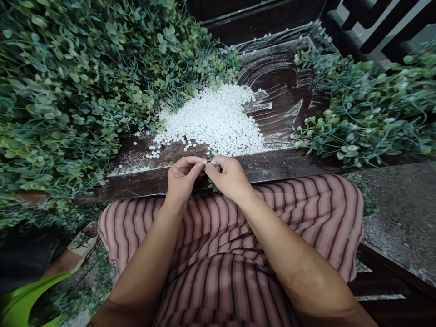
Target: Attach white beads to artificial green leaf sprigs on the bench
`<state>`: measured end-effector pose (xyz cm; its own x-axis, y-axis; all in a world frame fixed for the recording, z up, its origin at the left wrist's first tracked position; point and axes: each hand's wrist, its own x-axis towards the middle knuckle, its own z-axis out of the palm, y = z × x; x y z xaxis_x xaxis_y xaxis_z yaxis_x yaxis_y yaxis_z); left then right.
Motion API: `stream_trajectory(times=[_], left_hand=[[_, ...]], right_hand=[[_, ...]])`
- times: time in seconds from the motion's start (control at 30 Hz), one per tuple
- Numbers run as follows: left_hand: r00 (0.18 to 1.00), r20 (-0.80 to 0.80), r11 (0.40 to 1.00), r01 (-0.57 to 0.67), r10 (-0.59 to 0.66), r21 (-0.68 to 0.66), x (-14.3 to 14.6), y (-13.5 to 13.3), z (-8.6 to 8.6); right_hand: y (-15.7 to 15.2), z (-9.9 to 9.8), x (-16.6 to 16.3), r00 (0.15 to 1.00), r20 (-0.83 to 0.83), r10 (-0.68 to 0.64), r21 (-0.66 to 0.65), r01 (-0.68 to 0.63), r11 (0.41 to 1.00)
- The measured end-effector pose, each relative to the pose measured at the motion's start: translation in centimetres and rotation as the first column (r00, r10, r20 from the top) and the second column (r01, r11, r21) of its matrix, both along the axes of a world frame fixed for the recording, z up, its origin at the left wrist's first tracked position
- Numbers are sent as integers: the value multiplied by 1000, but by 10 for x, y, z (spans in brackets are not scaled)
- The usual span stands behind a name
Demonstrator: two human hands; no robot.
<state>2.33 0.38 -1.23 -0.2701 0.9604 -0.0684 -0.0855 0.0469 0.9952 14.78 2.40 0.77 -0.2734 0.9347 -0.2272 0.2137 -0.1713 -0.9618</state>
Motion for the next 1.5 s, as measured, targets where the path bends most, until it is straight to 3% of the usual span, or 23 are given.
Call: stream_trajectory(times=[0.7, 1.07, 1.5], left_hand=[[1000, 0, 1000, 2, -2, 17, 0, 0, -1], [1000, 14, 997, -15, 14, 81, 3, 0, -5], [997, 60, 998, -50, 47, 47, 7, 2, -4]], right_hand=[[1, 2, -1, 1000, -10, -12, -68, 12, 998], [-1, -7, -5, 998, -10, -62, 31, 62, 998], [-6, -9, -11, 990, -8, -143, 95, 144, 985]])
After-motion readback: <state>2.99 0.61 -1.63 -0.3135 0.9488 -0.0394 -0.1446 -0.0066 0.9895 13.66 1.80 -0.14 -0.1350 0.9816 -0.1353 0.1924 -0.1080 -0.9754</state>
